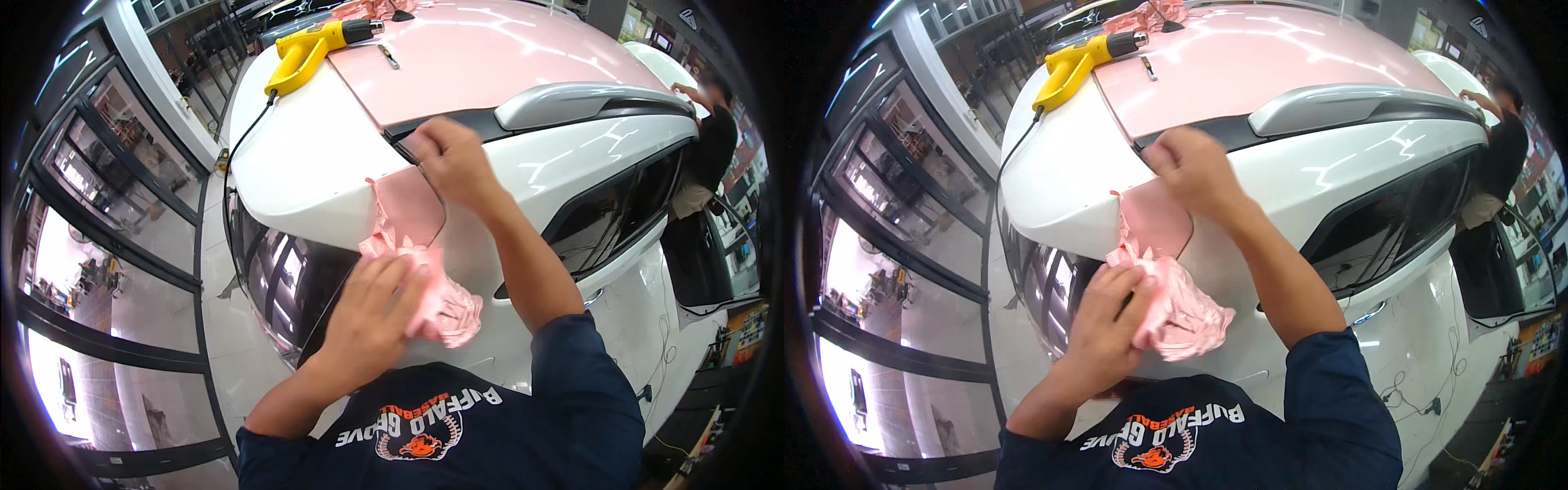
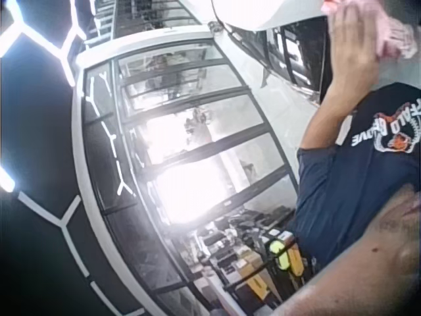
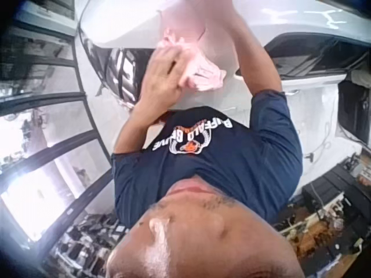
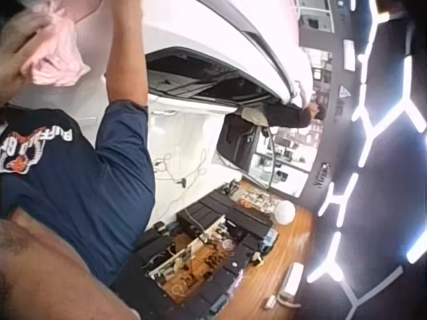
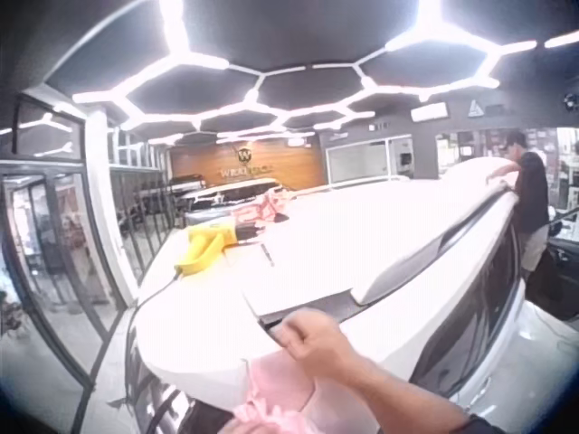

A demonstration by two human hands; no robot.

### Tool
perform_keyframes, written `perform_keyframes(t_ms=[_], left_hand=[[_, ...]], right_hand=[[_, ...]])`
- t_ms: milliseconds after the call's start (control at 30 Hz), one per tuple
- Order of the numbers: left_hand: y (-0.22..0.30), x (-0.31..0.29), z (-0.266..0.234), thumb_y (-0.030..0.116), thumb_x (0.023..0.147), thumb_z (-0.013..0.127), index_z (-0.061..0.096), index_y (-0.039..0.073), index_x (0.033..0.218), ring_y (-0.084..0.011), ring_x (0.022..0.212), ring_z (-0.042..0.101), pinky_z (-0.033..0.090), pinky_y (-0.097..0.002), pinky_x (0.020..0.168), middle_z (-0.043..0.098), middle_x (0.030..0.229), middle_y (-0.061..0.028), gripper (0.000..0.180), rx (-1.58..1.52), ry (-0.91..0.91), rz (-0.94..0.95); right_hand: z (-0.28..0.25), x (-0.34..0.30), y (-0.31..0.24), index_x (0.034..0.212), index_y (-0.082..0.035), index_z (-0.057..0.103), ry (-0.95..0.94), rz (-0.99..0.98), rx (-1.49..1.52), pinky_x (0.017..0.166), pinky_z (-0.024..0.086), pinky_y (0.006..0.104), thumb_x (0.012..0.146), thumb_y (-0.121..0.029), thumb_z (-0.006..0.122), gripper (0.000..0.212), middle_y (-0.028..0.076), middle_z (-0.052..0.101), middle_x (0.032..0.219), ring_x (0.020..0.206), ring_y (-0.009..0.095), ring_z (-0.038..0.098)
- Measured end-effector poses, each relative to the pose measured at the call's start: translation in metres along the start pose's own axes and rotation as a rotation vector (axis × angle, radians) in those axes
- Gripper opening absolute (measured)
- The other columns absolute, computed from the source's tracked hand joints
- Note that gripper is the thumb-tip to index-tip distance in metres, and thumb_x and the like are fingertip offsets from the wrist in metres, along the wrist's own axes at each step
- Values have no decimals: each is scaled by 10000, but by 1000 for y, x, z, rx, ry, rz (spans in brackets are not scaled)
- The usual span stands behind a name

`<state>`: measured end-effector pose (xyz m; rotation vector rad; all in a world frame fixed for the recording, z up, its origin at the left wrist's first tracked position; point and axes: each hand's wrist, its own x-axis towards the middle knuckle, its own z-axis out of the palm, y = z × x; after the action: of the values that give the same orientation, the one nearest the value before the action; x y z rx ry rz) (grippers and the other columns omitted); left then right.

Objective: The person removes a pink vinyl wrap from the roof of a white car. They use a heat gun to warm the material and a squeegee to smooth and lift edges, then peel off sections by hand. The removed wrap pieces are gathered and discarded.

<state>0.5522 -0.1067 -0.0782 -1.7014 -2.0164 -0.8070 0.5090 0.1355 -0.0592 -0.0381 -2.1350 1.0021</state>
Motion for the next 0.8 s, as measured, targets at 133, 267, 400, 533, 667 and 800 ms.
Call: perform_keyframes(t_ms=[133, 267, 400, 533, 667, 800], left_hand=[[0, -16, 0, 98, 696, 687, 593, -18, 1199, -388, 1135, 511, 382, -523, 1009, 532, 1189, -220, 524, 44, -160, -15], [-7, -34, -26, 98, 798, 612, 581, -19, 1227, -422, 1175, 503, 334, -567, 1040, 514, 1275, -239, 445, 299, -94, -80], [-46, -10, -57, 258, 870, 652, 536, -56, 1276, -453, 1147, 514, 373, -551, 1004, 553, 1217, -281, 526, 457, -142, 24], [-101, -36, -68, 139, 854, 612, 440, 38, 1402, -373, 1269, 475, 276, -583, 1087, 483, 1385, -195, 583, 656, 10, -98], [-121, -51, -72, 183, 877, 607, 437, 58, 1428, -347, 1307, 443, 256, -562, 1111, 454, 1421, -161, 590, 638, 18, -175], [-120, -80, -80, 179, 842, 660, 484, 11, 1367, -399, 1241, 476, 332, -525, 1067, 481, 1356, -207, 579, 423, 63, -177]], right_hand=[[35, -10, -25, 674, -83, 700, -592, -171, -549, 603, 507, 449, 832, -546, 561, 508, 144, 654, 662, 642, 334, 651], [76, 14, -55, 741, -74, 740, -684, -286, -656, 571, 526, 450, 652, -140, 674, 129, 144, 705, 764, 680, 305, 684], [54, 15, -46, 693, -61, 728, -577, -146, -572, 580, 523, 430, 653, -156, 669, 119, 148, 695, 733, 659, 321, 676], [67, -3, -39, 622, -58, 696, -362, -160, -474, 580, 512, 443, 654, -174, 653, 128, 163, 670, 674, 630, 339, 659], [84, -14, -25, 594, -57, 669, -130, -161, -440, 568, 506, 454, 668, -181, 634, 148, 169, 650, 641, 624, 342, 653], [79, -25, -21, 619, -59, 666, -68, -128, -455, 569, 512, 446, 708, -198, 624, 171, 158, 646, 647, 638, 337, 658]])
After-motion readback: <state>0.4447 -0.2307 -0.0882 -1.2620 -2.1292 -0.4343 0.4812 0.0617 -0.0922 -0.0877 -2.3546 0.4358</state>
